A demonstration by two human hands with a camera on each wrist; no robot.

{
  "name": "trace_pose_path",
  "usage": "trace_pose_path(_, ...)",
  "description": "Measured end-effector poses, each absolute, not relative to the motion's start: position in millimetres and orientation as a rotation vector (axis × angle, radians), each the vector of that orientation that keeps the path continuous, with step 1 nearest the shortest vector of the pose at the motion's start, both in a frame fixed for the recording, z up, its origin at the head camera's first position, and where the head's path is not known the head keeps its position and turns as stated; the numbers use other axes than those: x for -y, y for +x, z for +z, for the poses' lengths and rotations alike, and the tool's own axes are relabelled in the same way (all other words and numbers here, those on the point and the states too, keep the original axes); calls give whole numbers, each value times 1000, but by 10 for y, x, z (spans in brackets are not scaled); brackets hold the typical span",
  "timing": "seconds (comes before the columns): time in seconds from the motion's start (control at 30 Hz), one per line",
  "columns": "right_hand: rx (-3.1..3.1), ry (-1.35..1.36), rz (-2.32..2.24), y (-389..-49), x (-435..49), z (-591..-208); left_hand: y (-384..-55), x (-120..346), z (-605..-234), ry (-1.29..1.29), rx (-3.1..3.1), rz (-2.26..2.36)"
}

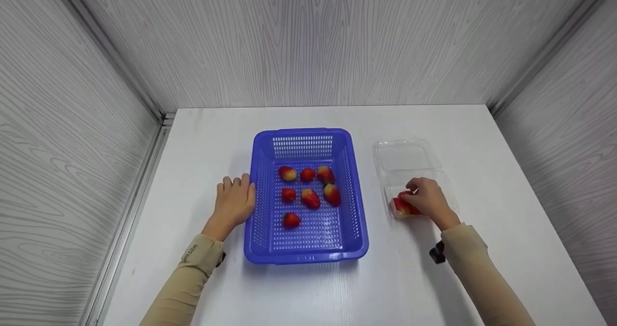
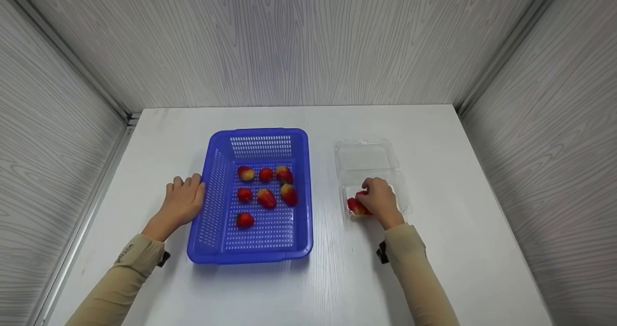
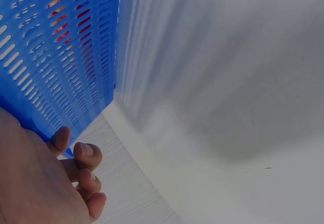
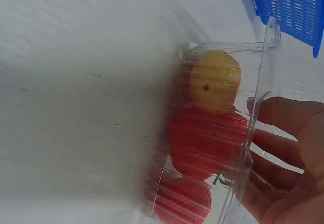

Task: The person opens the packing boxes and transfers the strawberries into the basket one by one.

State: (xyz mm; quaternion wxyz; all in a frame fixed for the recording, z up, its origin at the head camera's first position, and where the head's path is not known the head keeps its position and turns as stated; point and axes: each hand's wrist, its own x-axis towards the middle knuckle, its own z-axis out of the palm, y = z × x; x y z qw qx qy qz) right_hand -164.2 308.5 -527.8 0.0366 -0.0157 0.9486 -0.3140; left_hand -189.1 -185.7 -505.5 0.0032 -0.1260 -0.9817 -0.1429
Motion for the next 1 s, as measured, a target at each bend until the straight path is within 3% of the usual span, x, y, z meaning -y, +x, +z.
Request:
trace_pose_path(0.67,-2864,-32,-899,-1724,-3076,-5402,-1874,1825,-5049,-398,3071,-438)
trace_pose_path(1.0,-2833,44,-935,-1771,-3019,-5154,-1877,1845,-5048,-380,3092,-420)
